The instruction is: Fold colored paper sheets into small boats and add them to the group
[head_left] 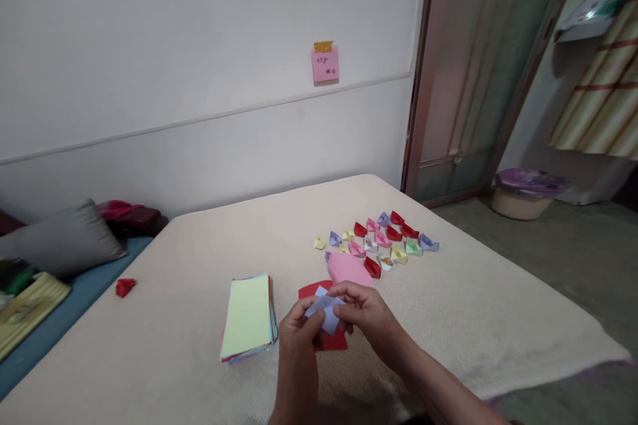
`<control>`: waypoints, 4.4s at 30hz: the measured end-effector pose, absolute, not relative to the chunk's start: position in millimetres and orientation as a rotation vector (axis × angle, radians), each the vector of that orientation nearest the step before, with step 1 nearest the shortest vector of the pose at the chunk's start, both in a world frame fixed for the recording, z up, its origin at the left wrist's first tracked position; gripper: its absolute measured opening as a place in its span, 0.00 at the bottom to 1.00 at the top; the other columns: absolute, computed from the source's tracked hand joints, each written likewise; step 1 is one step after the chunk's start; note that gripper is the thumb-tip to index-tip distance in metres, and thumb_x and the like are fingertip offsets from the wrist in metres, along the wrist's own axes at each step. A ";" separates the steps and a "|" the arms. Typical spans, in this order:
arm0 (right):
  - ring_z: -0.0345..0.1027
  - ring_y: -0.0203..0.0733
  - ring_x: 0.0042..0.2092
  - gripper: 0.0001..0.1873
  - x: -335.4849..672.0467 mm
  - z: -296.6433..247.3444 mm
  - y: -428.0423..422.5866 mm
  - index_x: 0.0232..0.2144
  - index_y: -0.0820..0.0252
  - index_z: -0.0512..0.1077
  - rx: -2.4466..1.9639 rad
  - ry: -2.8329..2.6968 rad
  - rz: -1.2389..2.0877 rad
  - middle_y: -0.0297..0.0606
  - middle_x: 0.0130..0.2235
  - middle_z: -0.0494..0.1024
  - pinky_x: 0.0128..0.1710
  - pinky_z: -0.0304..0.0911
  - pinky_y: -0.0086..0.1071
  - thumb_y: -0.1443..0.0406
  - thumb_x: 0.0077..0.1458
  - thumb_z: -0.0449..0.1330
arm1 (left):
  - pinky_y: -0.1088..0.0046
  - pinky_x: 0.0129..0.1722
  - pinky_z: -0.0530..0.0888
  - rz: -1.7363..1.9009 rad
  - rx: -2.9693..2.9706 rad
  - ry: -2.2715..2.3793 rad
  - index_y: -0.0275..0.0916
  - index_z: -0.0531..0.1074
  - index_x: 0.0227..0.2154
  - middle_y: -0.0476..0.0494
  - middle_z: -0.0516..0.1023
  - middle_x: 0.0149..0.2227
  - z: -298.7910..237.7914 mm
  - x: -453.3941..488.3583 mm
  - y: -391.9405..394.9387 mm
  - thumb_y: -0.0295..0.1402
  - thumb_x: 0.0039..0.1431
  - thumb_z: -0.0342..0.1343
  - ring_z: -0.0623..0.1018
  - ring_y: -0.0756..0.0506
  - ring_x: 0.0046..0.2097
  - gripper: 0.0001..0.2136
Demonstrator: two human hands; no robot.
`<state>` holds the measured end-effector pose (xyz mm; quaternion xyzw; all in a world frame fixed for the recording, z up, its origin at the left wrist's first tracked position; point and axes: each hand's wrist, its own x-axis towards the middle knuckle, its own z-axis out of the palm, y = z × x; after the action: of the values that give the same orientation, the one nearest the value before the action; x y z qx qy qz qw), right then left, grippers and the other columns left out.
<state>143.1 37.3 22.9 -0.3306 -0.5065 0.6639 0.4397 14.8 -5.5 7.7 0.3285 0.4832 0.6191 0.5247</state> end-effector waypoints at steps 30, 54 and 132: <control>0.56 0.32 0.25 0.12 152.2 17.4 43.4 0.31 0.59 0.68 -0.875 -1.334 1.490 0.29 0.27 0.69 0.25 0.50 0.26 0.68 0.40 0.64 | 0.82 0.17 0.58 1.621 0.813 1.265 0.41 0.60 0.30 0.57 0.73 0.17 4.7 11.3 2.1 0.25 0.39 0.59 0.64 0.55 0.18 0.15; 0.55 0.32 0.22 0.07 149.3 12.0 44.5 0.21 0.63 0.74 -0.968 -1.327 1.597 0.30 0.19 0.68 0.24 0.49 0.27 0.63 0.41 0.63 | 0.79 0.23 0.60 1.542 0.863 1.284 0.36 0.65 0.42 0.57 0.66 0.17 5.9 3.7 -0.6 0.30 0.53 0.53 0.64 0.53 0.21 0.12; 0.62 0.35 0.28 0.10 167.4 29.7 46.7 0.30 0.59 0.74 -0.748 -1.513 1.657 0.30 0.26 0.72 0.30 0.58 0.28 0.64 0.42 0.66 | 0.75 0.28 0.65 1.381 1.069 1.087 0.38 0.71 0.32 0.49 0.75 0.25 18.5 -2.8 -2.2 0.23 0.43 0.58 0.70 0.50 0.27 0.10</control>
<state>167.4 46.7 29.7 -0.2927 -0.5922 0.6484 0.3785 -2.8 -2.2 18.5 0.4452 0.4525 0.5751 0.5160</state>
